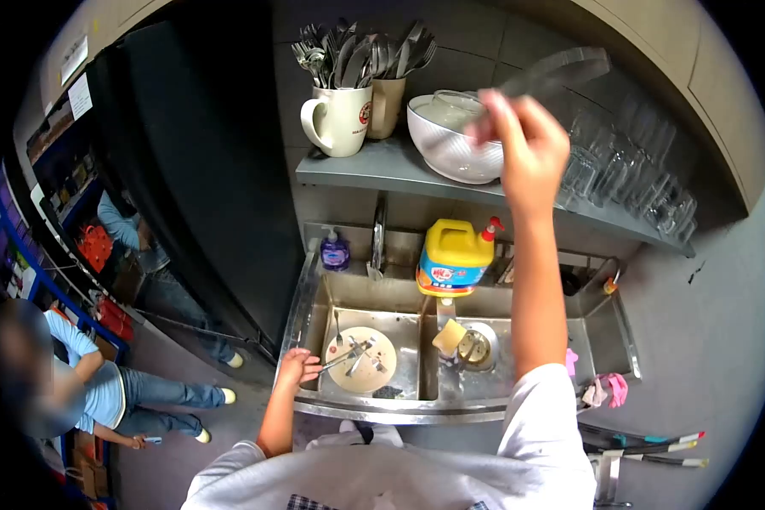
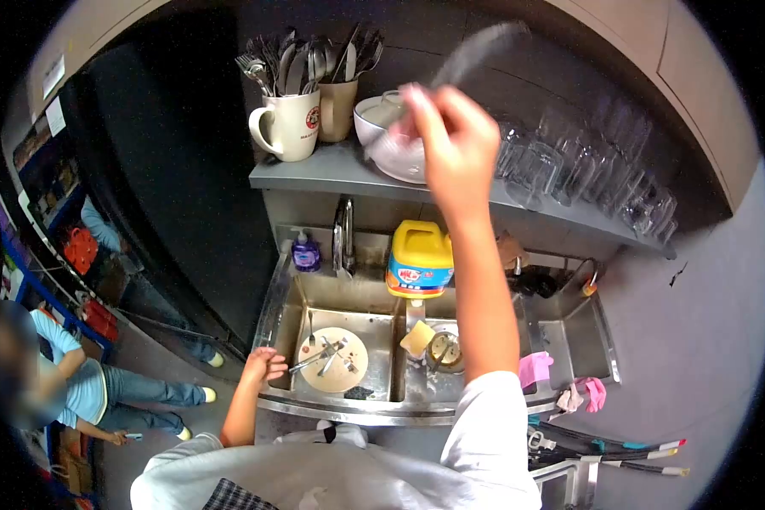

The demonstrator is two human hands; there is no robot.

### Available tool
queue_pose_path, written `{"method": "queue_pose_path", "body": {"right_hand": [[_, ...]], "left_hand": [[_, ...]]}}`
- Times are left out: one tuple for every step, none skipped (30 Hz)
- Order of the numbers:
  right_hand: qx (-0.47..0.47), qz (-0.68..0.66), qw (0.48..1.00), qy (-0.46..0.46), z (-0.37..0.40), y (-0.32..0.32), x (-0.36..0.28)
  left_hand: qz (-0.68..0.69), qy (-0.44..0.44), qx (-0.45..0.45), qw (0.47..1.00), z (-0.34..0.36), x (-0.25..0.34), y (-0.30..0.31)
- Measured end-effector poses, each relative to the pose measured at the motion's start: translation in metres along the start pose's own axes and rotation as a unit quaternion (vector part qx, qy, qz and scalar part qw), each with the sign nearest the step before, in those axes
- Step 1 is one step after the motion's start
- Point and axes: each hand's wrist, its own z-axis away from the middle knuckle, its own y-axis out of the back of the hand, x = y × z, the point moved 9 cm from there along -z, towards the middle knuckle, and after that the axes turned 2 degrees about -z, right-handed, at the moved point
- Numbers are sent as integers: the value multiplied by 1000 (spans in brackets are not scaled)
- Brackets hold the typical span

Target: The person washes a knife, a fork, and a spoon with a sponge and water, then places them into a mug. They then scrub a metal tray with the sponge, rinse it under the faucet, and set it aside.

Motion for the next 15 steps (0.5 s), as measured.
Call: {"method": "queue_pose_path", "body": {"right_hand": [[11,-25,999,28,-26,-10,-1],[24,-43,998,33,-48,-20,7],[35,-59,997,38,-67,-29,14],[34,-34,998,36,-84,-38,26],[33,-9,999,34,-95,-45,36],[24,35,999,13,-101,-53,38],[21,40,999,6,-106,-57,42],[18,46,999,-3,-110,-62,51],[15,52,998,-11,-113,-65,59],[10,41,999,-33,-115,-69,69],[7,49,998,-39,-115,-71,71],[4,56,997,-44,-115,-75,73],[2,63,997,-51,-114,-78,76],[17,75,997,-31,-115,-79,84],[15,90,996,-23,-116,-81,91]], "left_hand": [[4,6,7,1000,1,-4,8],[8,8,15,1000,7,-2,12],[13,3,19,1000,9,2,14],[18,0,23,1000,11,5,17],[24,-4,27,999,12,7,18],[28,-13,29,999,15,12,19],[30,-18,32,999,16,12,21],[32,-20,34,999,17,12,23],[34,-23,36,999,17,12,25],[37,-21,34,999,17,10,25],[40,-19,32,999,17,9,27],[43,-16,30,999,17,9,29],[45,-18,28,998,18,10,31],[48,-19,26,998,20,11,34],[51,-20,24,998,21,11,36]]}}
